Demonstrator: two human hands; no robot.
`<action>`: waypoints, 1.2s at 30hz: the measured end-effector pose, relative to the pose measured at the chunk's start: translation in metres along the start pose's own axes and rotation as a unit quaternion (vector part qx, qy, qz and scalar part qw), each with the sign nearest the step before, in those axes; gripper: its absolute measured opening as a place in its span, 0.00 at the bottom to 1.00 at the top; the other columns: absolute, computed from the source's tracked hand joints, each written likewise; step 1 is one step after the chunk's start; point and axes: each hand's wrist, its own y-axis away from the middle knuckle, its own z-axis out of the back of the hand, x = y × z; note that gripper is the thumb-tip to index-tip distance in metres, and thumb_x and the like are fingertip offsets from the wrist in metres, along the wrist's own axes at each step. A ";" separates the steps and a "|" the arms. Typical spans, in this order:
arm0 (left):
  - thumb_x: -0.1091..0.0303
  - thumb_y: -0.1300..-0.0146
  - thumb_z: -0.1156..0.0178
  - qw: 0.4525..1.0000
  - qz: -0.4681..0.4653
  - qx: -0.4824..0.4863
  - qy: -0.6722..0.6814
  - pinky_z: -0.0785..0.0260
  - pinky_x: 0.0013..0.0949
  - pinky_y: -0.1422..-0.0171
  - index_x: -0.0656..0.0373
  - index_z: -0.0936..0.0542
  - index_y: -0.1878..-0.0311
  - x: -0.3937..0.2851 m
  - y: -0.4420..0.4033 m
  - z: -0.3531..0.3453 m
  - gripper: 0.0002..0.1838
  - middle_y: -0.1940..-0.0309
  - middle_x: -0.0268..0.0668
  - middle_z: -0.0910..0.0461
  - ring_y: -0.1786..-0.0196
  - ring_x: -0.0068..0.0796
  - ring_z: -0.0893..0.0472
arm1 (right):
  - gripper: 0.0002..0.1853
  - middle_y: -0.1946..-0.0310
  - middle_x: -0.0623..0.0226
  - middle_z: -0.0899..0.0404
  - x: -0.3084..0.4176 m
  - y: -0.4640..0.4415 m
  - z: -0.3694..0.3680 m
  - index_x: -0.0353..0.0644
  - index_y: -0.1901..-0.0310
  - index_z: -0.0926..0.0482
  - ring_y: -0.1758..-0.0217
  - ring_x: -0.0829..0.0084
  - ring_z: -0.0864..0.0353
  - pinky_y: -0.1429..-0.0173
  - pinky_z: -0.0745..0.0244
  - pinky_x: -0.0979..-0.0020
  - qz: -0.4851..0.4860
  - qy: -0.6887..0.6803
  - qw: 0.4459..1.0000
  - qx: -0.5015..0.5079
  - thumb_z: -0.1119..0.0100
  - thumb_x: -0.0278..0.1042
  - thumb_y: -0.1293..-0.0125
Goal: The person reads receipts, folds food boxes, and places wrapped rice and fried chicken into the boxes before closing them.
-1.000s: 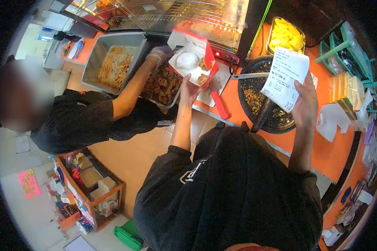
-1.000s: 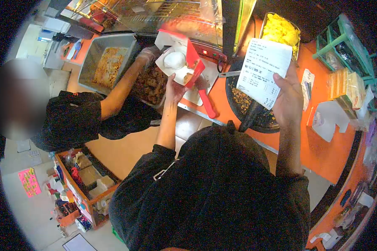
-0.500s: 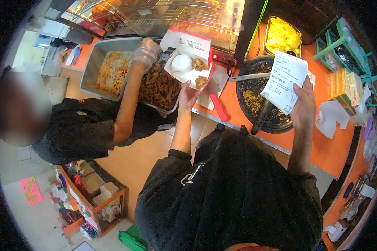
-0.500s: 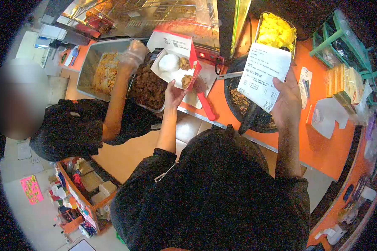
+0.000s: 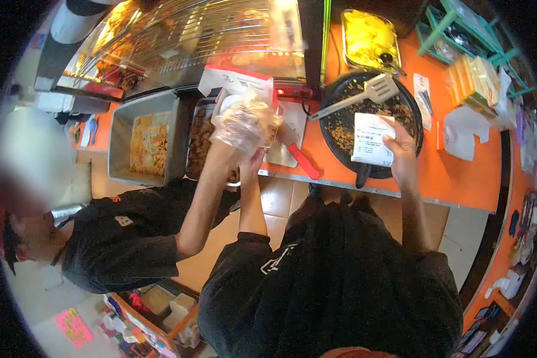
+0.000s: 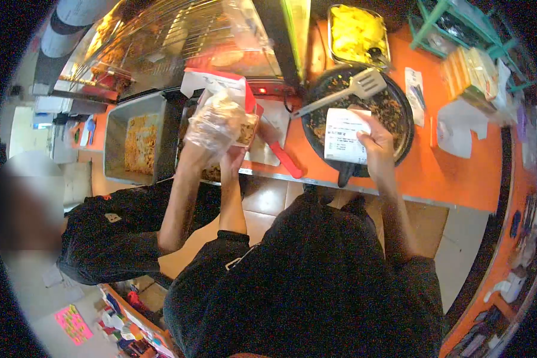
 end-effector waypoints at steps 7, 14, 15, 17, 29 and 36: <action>0.68 0.50 0.42 0.988 0.022 -0.110 -0.106 0.37 0.47 0.43 0.61 0.39 0.44 0.064 0.013 -0.147 0.29 0.47 0.43 0.33 0.45 0.43 0.33 | 0.12 0.64 0.60 0.22 -0.040 0.039 0.087 0.35 0.58 0.23 0.63 0.74 0.23 0.57 0.30 0.74 -0.066 0.266 0.954 0.123 0.50 0.28 0.44; 0.71 0.50 0.44 0.992 0.047 -0.015 -0.120 0.37 0.48 0.43 0.56 0.44 0.41 0.177 0.047 -0.238 0.31 0.47 0.40 0.35 0.44 0.40 0.33 | 0.21 0.63 0.54 0.22 -0.022 0.090 0.160 0.33 0.58 0.24 0.59 0.67 0.23 0.53 0.31 0.71 -0.091 0.305 0.933 0.169 0.43 0.44 0.45; 0.71 0.50 0.44 0.986 0.059 0.006 -0.154 0.39 0.49 0.42 0.57 0.46 0.41 0.195 0.055 -0.249 0.33 0.46 0.40 0.37 0.44 0.39 0.33 | 0.25 0.60 0.53 0.24 -0.025 0.093 0.172 0.32 0.56 0.26 0.58 0.67 0.23 0.52 0.31 0.69 -0.080 0.320 0.927 0.179 0.44 0.49 0.45; 0.67 0.51 0.43 0.980 0.088 0.027 -0.178 0.41 0.47 0.40 0.58 0.45 0.41 0.246 0.070 -0.276 0.33 0.45 0.42 0.37 0.44 0.39 0.34 | 0.28 0.64 0.56 0.24 -0.036 0.106 0.201 0.32 0.53 0.29 0.64 0.68 0.24 0.57 0.30 0.70 -0.094 0.284 0.943 0.148 0.44 0.50 0.45; 0.59 0.49 0.39 0.884 0.452 0.062 -0.105 0.36 0.41 0.51 0.50 0.35 0.50 0.564 0.084 -0.345 0.24 0.56 0.29 0.30 0.55 0.28 0.29 | 0.19 0.67 0.66 0.25 0.011 0.166 0.515 0.35 0.56 0.29 0.66 0.74 0.25 0.63 0.28 0.74 -0.102 -0.044 0.974 -0.198 0.43 0.31 0.52; 0.40 0.46 0.51 0.819 0.565 0.013 -0.099 0.42 0.44 0.49 0.53 0.28 0.57 0.714 -0.006 -0.347 0.26 0.61 0.31 0.26 0.55 0.27 0.29 | 0.18 0.64 0.64 0.25 0.008 0.088 0.689 0.35 0.57 0.28 0.66 0.73 0.24 0.63 0.28 0.72 -0.171 -0.038 0.970 -0.166 0.44 0.32 0.52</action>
